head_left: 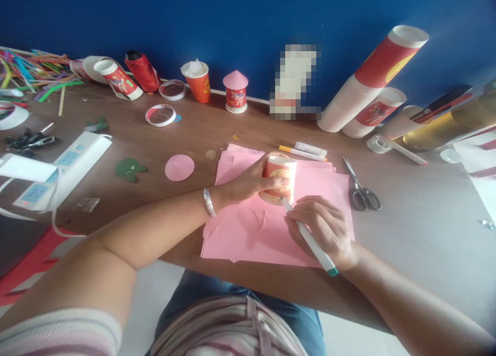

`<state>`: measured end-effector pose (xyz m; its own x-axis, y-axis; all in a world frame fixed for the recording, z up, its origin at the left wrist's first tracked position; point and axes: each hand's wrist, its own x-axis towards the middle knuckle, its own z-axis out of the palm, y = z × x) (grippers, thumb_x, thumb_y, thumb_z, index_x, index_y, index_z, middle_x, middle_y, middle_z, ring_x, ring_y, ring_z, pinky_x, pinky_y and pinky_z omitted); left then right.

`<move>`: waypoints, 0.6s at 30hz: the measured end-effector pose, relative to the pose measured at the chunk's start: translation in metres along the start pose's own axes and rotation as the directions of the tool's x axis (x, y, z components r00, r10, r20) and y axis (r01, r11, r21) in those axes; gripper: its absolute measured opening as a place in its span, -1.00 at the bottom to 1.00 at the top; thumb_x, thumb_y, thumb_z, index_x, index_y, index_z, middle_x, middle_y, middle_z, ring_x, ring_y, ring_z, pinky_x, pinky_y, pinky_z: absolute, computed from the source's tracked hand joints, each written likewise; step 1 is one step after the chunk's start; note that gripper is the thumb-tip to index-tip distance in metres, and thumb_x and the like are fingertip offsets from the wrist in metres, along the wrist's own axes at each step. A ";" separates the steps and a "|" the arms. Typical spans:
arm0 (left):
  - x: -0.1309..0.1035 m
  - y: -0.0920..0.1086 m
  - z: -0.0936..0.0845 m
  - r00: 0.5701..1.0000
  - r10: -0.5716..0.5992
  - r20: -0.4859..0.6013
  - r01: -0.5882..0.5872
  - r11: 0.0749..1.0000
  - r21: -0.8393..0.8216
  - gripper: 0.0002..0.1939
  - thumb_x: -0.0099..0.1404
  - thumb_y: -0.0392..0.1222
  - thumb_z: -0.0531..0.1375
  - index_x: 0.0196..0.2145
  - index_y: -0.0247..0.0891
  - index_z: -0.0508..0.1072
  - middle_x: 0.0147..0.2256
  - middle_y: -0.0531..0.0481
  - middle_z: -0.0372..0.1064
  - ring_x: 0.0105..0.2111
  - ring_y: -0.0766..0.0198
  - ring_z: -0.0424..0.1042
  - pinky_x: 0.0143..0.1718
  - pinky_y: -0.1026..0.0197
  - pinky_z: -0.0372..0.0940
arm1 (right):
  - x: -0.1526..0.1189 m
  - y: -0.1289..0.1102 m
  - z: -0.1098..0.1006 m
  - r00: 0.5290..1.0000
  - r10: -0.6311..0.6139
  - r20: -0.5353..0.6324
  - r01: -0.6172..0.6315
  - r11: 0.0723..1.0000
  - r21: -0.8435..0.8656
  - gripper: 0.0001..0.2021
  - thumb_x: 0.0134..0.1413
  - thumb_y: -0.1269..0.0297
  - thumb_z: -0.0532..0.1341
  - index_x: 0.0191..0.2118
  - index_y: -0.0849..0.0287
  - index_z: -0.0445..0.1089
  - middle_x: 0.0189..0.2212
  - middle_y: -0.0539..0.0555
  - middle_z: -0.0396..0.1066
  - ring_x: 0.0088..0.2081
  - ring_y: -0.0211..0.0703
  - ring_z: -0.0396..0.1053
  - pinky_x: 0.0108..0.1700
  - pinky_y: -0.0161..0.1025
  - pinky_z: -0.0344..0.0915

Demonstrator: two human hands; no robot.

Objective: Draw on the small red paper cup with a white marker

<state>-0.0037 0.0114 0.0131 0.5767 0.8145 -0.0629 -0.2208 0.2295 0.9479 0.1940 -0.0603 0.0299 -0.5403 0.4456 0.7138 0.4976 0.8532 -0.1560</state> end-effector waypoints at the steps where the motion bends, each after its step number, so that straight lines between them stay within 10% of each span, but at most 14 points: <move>1: 0.000 0.000 0.000 0.999 -0.011 0.034 0.011 1.000 -0.017 -0.45 0.19 0.00 0.41 0.02 -0.20 0.30 -0.35 0.05 0.35 -0.37 0.26 0.43 -0.37 0.19 0.28 | 0.000 0.000 0.000 1.000 -0.001 -0.003 0.001 1.000 0.000 -0.80 0.14 0.56 0.27 -0.17 0.15 0.37 -0.44 0.00 0.45 -0.42 -0.19 0.45 -0.28 -0.17 0.54; 18: 0.000 -0.001 -0.001 0.999 -0.009 0.049 0.011 0.999 -0.040 -0.41 0.22 -0.02 0.41 0.09 -0.17 0.26 -0.27 0.03 0.32 -0.30 0.27 0.39 -0.34 0.20 0.29 | 0.000 0.000 0.000 1.000 -0.019 -0.018 0.019 1.000 -0.010 -0.80 0.15 0.56 0.28 -0.17 0.17 0.37 -0.44 0.01 0.45 -0.42 -0.20 0.44 -0.29 -0.16 0.54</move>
<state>-0.0043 0.0117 0.0115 0.6166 0.7853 -0.0556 -0.2457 0.2590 0.9341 0.1938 -0.0600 0.0299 -0.5374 0.4244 0.7288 0.4943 0.8587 -0.1355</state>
